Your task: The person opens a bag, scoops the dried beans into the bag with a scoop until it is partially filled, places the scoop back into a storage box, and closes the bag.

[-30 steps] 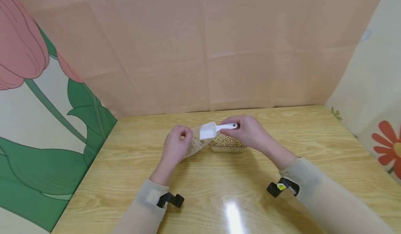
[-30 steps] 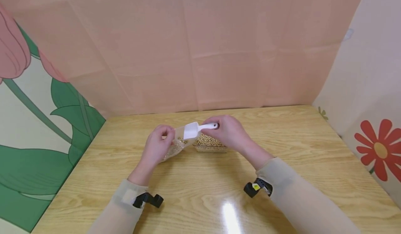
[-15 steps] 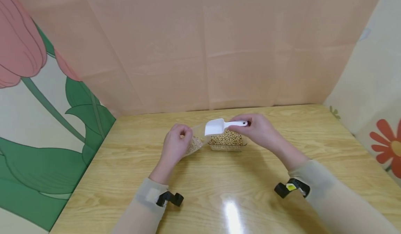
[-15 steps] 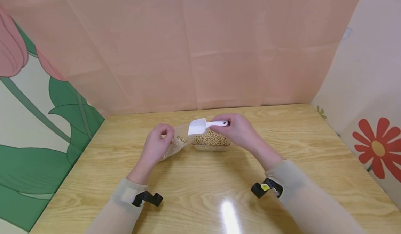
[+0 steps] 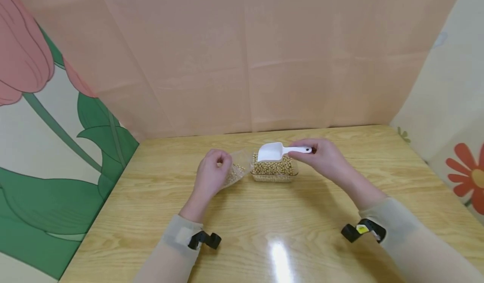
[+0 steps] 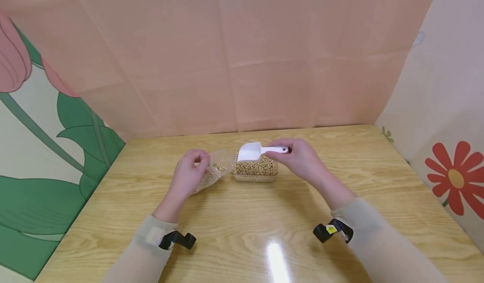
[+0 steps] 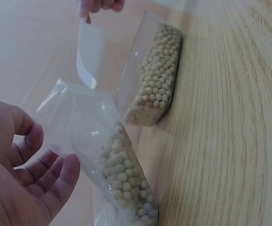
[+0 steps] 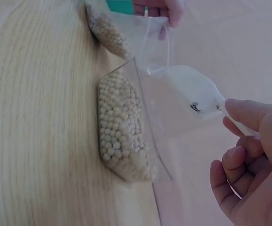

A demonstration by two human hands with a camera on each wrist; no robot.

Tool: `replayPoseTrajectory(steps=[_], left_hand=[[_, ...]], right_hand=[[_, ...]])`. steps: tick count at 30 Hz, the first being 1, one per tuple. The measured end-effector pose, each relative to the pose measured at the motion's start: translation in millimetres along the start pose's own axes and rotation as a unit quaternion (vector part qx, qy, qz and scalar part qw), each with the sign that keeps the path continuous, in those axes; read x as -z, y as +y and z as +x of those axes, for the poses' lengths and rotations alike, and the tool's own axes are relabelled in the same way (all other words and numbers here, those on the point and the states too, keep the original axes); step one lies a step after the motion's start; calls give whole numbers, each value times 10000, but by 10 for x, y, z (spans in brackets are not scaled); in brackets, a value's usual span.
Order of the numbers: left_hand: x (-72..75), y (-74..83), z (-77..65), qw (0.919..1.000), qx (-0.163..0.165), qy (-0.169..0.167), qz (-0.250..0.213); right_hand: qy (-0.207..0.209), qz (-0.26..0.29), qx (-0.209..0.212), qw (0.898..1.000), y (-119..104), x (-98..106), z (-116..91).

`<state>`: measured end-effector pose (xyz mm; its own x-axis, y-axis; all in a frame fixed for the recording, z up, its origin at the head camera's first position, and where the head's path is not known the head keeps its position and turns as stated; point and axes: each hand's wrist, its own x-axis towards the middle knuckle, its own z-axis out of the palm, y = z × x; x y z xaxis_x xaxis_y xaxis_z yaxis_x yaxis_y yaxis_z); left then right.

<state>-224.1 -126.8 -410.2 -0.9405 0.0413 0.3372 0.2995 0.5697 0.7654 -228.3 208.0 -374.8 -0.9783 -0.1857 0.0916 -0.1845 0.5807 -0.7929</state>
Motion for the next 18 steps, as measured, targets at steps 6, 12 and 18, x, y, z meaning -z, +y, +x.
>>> replayPoseTrajectory(steps=[6, 12, 18], left_hand=[[6, 17, -7, 10000, 31, -3, -14], [3, 22, -10, 10000, 21, -1, -13], [3, 32, -5, 10000, 8, 11, -26]], right_hand=[[42, -183, -50, 9998, 110, 22, -18], [21, -327, -49, 9994, 221, 19, -21], [-78, -354, -130, 9993, 334, 16, -33]])
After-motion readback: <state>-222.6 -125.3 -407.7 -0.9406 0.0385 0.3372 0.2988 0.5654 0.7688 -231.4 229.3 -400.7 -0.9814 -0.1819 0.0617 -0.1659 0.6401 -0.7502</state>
